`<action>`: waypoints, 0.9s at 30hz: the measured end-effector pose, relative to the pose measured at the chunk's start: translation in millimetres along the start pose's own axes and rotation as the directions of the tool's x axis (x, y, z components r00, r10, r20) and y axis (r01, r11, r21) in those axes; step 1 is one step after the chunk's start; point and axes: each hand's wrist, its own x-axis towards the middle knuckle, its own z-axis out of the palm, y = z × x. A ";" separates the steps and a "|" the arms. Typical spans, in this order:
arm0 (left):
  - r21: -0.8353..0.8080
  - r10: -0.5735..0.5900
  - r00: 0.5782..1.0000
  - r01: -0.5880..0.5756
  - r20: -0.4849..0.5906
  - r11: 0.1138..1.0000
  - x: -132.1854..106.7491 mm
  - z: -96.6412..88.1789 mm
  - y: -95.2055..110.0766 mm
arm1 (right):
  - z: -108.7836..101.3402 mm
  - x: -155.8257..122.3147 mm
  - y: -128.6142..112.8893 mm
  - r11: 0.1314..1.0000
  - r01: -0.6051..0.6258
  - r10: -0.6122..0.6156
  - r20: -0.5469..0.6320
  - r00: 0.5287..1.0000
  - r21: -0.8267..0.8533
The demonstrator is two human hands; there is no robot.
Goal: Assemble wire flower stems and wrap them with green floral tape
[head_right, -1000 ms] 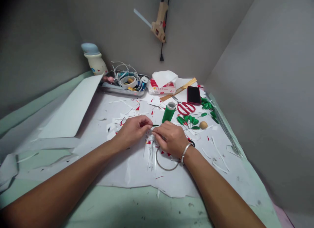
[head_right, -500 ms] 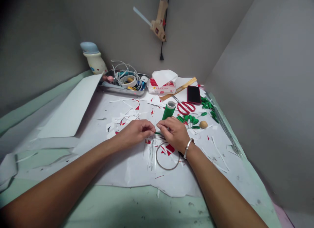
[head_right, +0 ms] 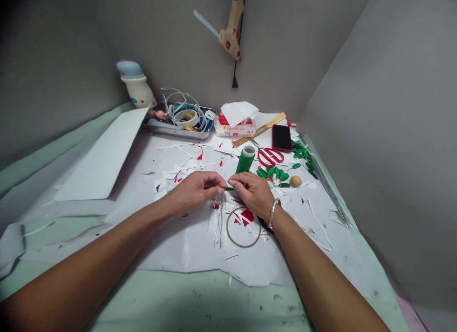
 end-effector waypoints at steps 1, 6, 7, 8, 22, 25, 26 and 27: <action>-0.009 0.000 1.000 0.000 -0.024 1.000 0.6 -0.2 0.4 | 0.6 -0.1 0.6 1.000 0.004 -0.004 0.009 1.000 -0.003; 0.054 0.025 0.988 -0.017 -0.153 0.998 2.2 -1.3 0.2 | 5.2 -2.5 -3.3 0.982 0.105 -0.088 0.113 0.990 -0.155; 0.087 0.035 0.983 -0.020 -0.177 0.996 2.1 -1.3 -0.1 | 5.9 -3.3 -5.8 0.971 0.132 -0.105 0.141 0.985 -0.198; 0.126 0.046 0.979 -0.021 -0.199 0.992 1.8 -1.3 -0.3 | 6.4 -4.1 -8.7 0.958 0.159 -0.120 0.168 0.979 -0.241; 0.418 0.127 0.988 -0.079 -0.088 0.905 -0.7 1.6 -1.3 | -1.2 -5.3 -23.3 0.887 0.274 -0.268 0.068 0.961 -0.373; 0.394 0.121 0.992 -0.099 -0.031 0.914 -0.9 2.1 -3.0 | -1.4 -2.0 -17.1 0.964 0.165 -0.166 0.011 0.986 -0.207; 0.376 0.117 0.993 -0.100 -0.021 0.921 -1.1 2.2 -2.7 | -1.6 -1.0 -14.4 0.981 0.124 -0.124 0.010 0.992 -0.146; 0.351 0.113 0.994 -0.100 -0.015 0.931 -1.3 2.3 -2.0 | -1.8 -0.1 -11.6 0.993 0.081 -0.080 0.013 0.997 -0.089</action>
